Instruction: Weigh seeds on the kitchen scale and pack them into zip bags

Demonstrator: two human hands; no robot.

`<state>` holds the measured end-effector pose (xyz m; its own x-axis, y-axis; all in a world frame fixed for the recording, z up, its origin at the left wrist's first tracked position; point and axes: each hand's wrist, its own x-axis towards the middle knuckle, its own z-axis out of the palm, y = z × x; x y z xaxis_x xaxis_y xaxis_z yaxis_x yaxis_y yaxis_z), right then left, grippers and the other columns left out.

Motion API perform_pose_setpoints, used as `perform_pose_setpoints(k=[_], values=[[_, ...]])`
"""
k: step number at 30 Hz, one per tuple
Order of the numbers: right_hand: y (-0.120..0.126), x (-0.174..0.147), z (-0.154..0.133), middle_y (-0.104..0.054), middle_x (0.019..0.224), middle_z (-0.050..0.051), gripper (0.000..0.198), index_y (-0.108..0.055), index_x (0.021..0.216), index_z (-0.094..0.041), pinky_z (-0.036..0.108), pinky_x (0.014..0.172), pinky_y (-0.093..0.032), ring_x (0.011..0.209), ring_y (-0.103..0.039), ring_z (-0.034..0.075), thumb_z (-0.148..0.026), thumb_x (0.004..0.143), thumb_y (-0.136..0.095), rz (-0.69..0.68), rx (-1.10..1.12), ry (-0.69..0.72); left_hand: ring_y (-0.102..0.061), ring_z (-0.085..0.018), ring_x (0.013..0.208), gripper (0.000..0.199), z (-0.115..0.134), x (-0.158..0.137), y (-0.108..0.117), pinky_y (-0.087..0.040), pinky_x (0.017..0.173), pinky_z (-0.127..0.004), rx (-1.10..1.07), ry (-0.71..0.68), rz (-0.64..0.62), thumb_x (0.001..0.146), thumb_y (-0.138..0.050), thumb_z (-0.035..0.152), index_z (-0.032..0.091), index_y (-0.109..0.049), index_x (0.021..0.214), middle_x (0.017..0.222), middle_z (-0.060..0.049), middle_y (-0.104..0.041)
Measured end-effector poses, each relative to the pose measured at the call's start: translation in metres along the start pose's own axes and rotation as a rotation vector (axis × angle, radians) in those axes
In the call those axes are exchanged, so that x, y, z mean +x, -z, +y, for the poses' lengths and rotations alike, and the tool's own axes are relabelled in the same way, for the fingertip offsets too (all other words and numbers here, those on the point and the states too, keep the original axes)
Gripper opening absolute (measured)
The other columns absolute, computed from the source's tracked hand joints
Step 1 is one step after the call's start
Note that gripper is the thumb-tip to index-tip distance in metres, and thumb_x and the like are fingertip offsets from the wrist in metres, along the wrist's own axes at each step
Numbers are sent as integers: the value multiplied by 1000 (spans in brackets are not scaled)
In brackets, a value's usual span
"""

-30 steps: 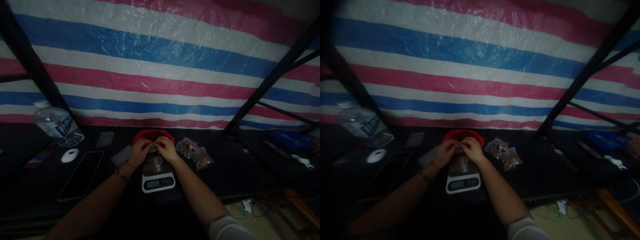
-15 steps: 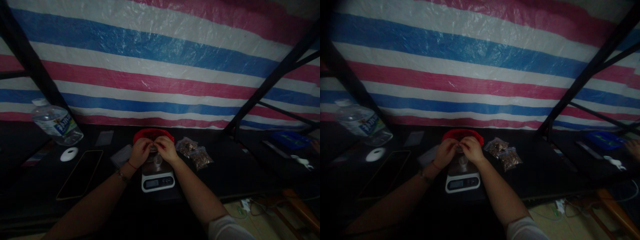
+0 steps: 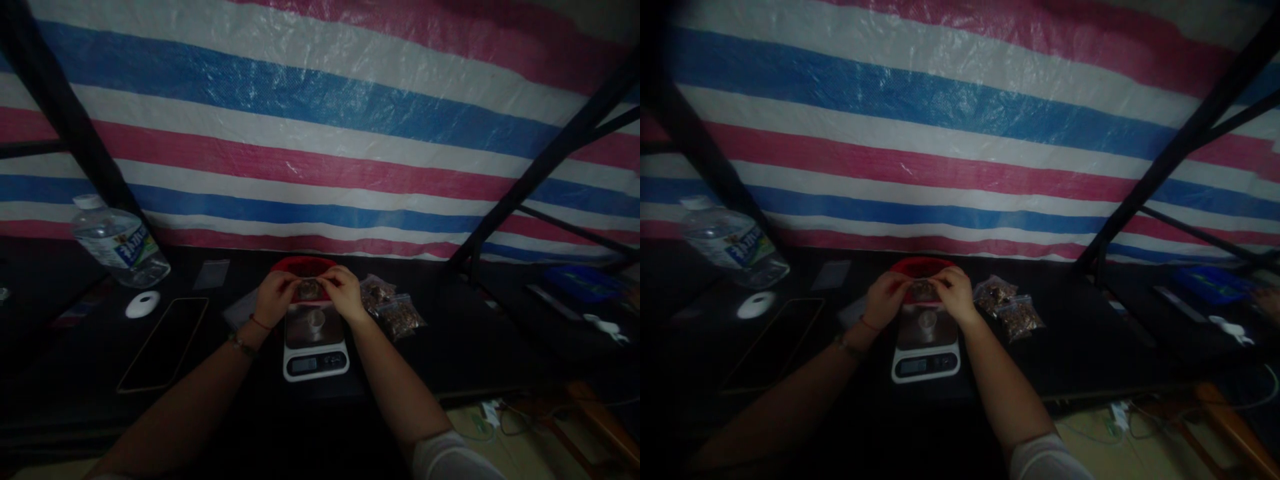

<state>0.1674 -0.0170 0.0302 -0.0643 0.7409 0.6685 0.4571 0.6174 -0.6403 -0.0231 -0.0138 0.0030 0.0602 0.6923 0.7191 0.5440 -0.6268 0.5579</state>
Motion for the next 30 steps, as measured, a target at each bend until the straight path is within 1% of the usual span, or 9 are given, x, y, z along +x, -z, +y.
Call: perform_pose_setpoints(k=[5,8,10,12,16,19,21,25,30], values=[[-4,-2,-1,-68,78,3,9,-70,73,-21,30,76,-50,79,-63,17,-24,79,-64,20,102,-40,-62,-16,75,17,1,0,1,-50,74,-30,-86,39,19,84,-59,31,20,-67,75,75,-3,-68],[-8,-3,2,-70,89,5,8,-70,82,-22,31,81,-51,87,-64,18,-26,80,-64,-83,197,-57,-63,-17,76,18,3,1,4,-51,77,-32,-84,6,-7,85,-58,33,21,-69,77,77,-3,-69],[-7,-2,7,-70,86,4,10,-70,80,-21,31,79,-50,83,-64,18,-28,80,-63,-134,226,-69,-63,-17,78,21,4,3,8,-50,80,-33,-55,-40,-33,87,-55,34,21,-69,79,79,-4,-70],[0,1,15,-69,80,3,14,-70,79,-20,30,76,-50,78,-63,18,-31,81,-62,-44,235,-122,-64,-19,82,21,2,4,13,-50,81,-34,-15,-104,-70,87,-53,34,20,-69,87,85,-6,-72],[38,7,31,-67,81,2,29,-67,89,-17,29,74,-48,77,-61,17,-43,83,-55,386,221,-276,-64,-21,91,28,-4,6,21,-49,85,-37,64,-164,-118,86,-52,34,19,-67,105,98,-9,-71],[74,2,43,-67,82,3,37,-65,97,-16,28,72,-48,75,-61,16,-48,85,-51,452,135,-335,-64,-21,90,30,-8,7,24,-49,86,-37,95,-135,-105,88,-48,33,18,-66,106,96,-9,-71],[92,-8,49,-68,82,4,39,-65,98,-15,29,69,-48,73,-62,17,-49,84,-52,391,70,-394,-64,-21,89,30,-10,7,23,-49,85,-36,108,-118,-93,88,-46,33,18,-67,104,94,-9,-71],[108,-33,58,-70,91,8,35,-65,108,-16,35,76,-50,79,-65,21,-35,79,-60,87,-176,-500,-64,-22,90,31,-11,5,19,-49,86,-36,130,-105,-111,86,-48,34,17,-67,104,96,-10,-71],[105,-56,47,-66,115,11,30,-69,108,-19,40,100,-42,111,-58,23,-15,81,-56,-206,-506,-272,-63,-23,92,36,-13,14,30,-49,88,-37,196,-71,-154,83,-48,39,18,-68,105,98,-10,-71]])
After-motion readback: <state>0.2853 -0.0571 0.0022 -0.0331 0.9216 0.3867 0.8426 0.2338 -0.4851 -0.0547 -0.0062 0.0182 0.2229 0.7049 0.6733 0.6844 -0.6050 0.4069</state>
